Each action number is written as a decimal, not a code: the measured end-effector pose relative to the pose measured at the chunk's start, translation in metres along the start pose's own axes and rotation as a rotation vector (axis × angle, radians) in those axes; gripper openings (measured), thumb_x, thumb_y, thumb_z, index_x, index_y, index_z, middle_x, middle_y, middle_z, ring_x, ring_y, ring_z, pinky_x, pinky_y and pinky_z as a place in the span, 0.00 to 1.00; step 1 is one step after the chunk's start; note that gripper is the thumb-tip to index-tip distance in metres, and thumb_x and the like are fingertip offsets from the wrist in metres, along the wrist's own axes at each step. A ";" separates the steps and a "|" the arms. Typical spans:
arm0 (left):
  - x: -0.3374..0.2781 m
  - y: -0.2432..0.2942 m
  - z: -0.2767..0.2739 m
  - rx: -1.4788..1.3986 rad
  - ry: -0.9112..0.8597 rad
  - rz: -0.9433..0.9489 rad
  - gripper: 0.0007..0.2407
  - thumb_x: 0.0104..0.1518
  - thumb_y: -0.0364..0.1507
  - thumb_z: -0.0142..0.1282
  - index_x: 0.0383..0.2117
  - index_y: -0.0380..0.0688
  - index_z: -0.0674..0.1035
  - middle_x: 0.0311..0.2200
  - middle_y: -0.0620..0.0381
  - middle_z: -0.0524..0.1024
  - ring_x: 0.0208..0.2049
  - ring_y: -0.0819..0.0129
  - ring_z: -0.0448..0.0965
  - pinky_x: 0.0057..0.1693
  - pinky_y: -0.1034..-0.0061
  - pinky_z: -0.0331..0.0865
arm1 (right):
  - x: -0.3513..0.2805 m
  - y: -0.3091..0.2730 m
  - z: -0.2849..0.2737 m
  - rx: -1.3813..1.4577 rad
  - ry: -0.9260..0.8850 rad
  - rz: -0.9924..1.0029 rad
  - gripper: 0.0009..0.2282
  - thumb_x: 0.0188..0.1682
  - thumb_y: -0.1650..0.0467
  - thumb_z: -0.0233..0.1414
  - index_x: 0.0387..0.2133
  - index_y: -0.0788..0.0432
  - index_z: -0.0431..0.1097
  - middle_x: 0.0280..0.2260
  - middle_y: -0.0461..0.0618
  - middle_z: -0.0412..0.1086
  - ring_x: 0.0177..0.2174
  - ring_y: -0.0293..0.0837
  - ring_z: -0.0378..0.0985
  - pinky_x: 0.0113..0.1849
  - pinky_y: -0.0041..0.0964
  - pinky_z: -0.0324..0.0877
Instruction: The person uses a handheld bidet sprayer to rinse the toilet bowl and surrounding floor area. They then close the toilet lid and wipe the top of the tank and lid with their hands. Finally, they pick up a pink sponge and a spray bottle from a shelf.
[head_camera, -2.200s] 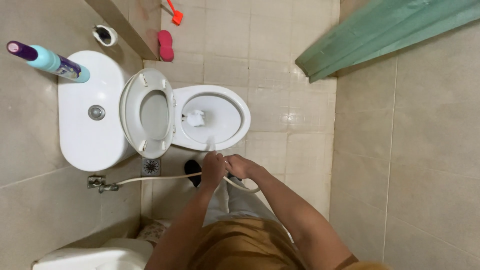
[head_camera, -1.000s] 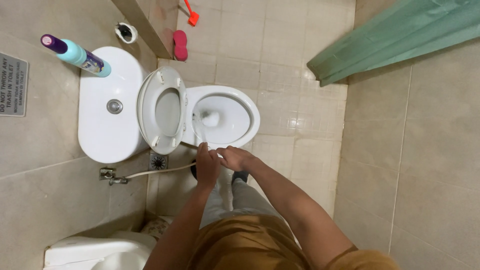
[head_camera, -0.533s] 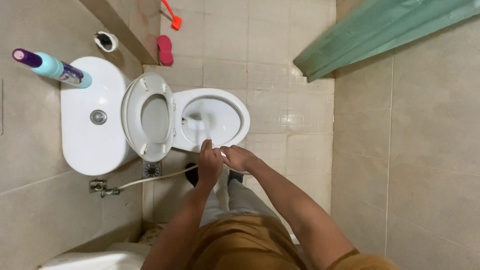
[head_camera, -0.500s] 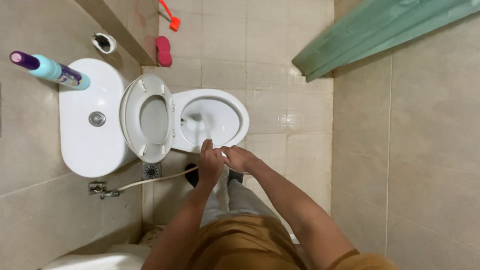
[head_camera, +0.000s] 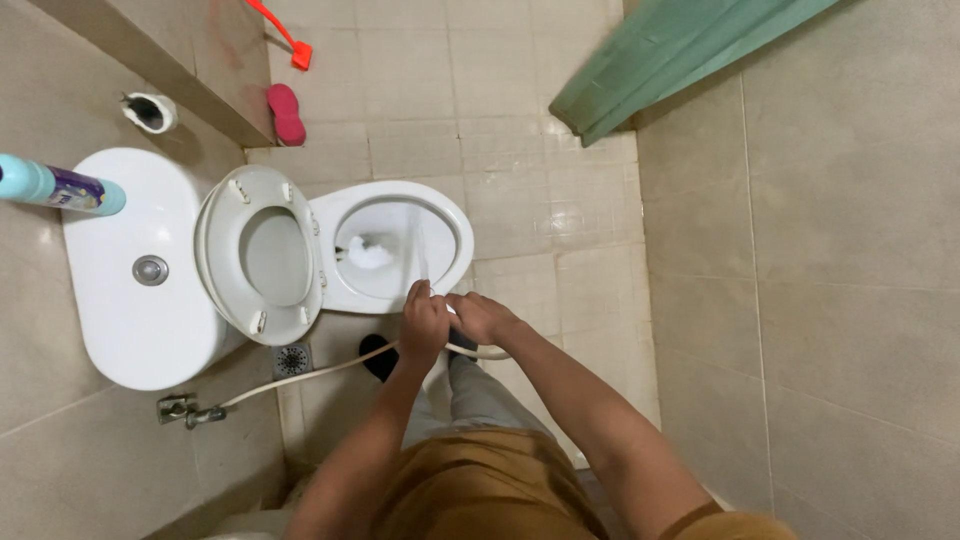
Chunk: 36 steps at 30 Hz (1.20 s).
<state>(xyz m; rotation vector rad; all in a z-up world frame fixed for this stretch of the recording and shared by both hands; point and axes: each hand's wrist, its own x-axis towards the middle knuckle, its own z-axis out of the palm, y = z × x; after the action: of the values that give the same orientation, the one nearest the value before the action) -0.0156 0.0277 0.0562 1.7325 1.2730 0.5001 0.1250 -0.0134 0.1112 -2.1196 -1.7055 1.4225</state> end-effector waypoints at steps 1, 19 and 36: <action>0.000 -0.002 0.004 0.000 -0.004 0.001 0.19 0.60 0.27 0.41 0.52 0.19 0.73 0.55 0.26 0.70 0.53 0.31 0.72 0.59 0.53 0.67 | -0.001 0.001 0.001 0.002 0.001 0.004 0.20 0.54 0.62 0.44 0.58 0.55 0.66 0.43 0.63 0.76 0.45 0.63 0.76 0.48 0.53 0.71; -0.016 -0.020 0.050 0.038 -0.070 -0.007 0.17 0.61 0.29 0.42 0.46 0.24 0.77 0.50 0.29 0.75 0.51 0.34 0.74 0.60 0.55 0.67 | -0.027 0.024 0.007 0.045 -0.105 0.188 0.20 0.56 0.60 0.40 0.57 0.55 0.65 0.52 0.61 0.72 0.53 0.60 0.72 0.53 0.52 0.68; -0.033 -0.048 0.025 0.099 -0.054 -0.201 0.18 0.62 0.32 0.43 0.43 0.25 0.79 0.43 0.29 0.77 0.46 0.35 0.76 0.54 0.50 0.69 | -0.009 0.000 0.020 0.036 -0.270 0.058 0.18 0.58 0.63 0.38 0.52 0.59 0.70 0.48 0.61 0.73 0.48 0.58 0.75 0.50 0.51 0.69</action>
<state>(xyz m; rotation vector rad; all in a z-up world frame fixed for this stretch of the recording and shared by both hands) -0.0358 -0.0098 0.0087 1.6649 1.4348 0.2760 0.1119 -0.0304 0.1050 -2.0527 -1.6968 1.8140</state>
